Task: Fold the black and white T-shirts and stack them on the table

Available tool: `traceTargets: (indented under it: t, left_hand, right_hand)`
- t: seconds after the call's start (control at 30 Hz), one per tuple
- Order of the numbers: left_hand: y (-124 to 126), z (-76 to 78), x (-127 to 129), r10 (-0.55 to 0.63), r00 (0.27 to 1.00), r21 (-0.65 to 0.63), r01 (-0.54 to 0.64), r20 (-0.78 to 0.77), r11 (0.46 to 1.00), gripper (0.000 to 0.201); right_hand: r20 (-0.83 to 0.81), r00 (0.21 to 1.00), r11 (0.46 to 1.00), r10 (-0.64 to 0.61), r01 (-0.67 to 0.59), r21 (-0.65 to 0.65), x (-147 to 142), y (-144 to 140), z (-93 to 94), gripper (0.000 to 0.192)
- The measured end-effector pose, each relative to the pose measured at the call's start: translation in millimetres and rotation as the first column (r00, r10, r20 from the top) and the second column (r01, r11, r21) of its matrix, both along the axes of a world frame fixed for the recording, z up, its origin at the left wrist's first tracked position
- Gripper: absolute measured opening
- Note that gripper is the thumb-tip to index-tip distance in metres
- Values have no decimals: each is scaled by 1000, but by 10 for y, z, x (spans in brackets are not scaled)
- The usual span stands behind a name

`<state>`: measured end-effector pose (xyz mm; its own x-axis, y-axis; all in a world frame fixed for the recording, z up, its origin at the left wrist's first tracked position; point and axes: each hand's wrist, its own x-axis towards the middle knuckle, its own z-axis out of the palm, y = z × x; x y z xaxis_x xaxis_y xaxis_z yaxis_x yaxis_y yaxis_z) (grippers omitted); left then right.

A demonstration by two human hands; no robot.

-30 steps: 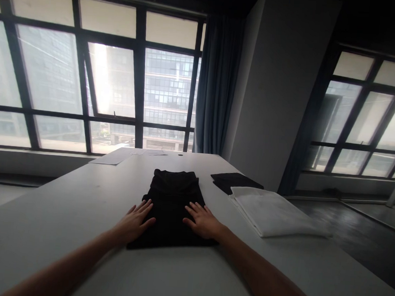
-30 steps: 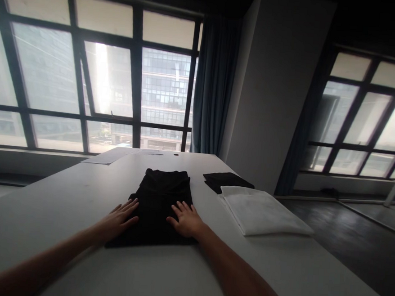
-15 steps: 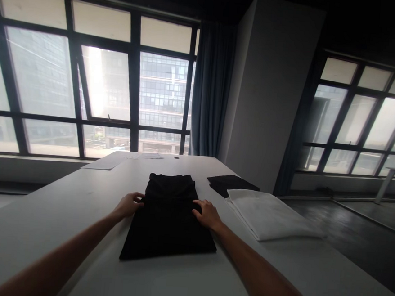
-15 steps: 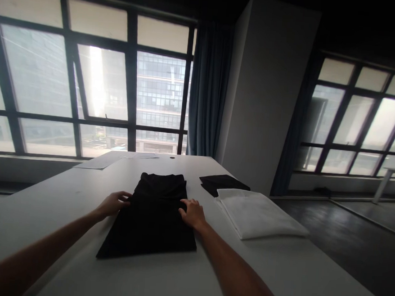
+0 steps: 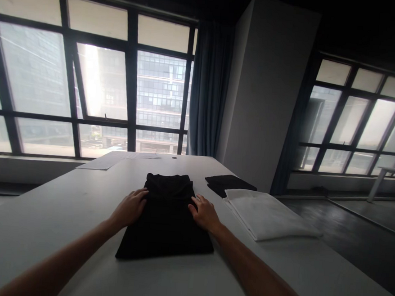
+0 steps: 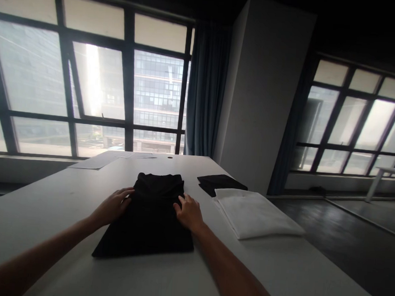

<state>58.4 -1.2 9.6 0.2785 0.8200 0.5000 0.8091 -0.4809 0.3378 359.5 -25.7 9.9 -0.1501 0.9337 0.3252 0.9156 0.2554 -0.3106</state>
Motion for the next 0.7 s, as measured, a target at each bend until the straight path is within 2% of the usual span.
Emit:
traceTargets:
  t: [0.07, 0.13, 0.2, 0.3, 0.43, 0.53, 0.6, 0.7]
  left_hand:
    - [-113, -32, 76, -130, 987, -71, 123, -99, 990, 53]
    - [-183, -115, 118, -211, 966, -224, 174, -153, 959, 59]
    - [-202, -216, 108, -232, 959, -336, 166, -165, 927, 65]
    - [-177, -297, -27, -257, 960, -374, 198, -114, 906, 65]
    - [-178, -216, -417, -315, 949, -406, 289, 3, 867, 55]
    - [-244, -97, -695, -334, 942, -437, 313, 30, 843, 48]
    - [-305, -33, -767, -369, 929, -460, 339, 26, 821, 51]
    - [-387, -4, -693, -430, 902, -466, 397, 38, 791, 57]
  right_hand:
    - [20, 992, 991, 122, -120, -55, -76, -55, 1, 58]
    - [35, 977, 959, 212, -201, -199, -135, -88, -33, 64]
    - [34, 970, 926, 243, -221, -307, -157, -93, -85, 68]
    - [-7, 966, 912, 258, -245, -330, -93, -71, -123, 65]
    - [-101, 963, 926, 249, -267, -266, 162, -64, -18, 47]
    - [-153, 955, 932, 254, -284, -227, 390, -117, 110, 50]
    - [-159, 948, 918, 277, -310, -248, 497, -170, 175, 57]
    - [-177, 921, 875, 347, -386, -292, 553, -241, 217, 60]
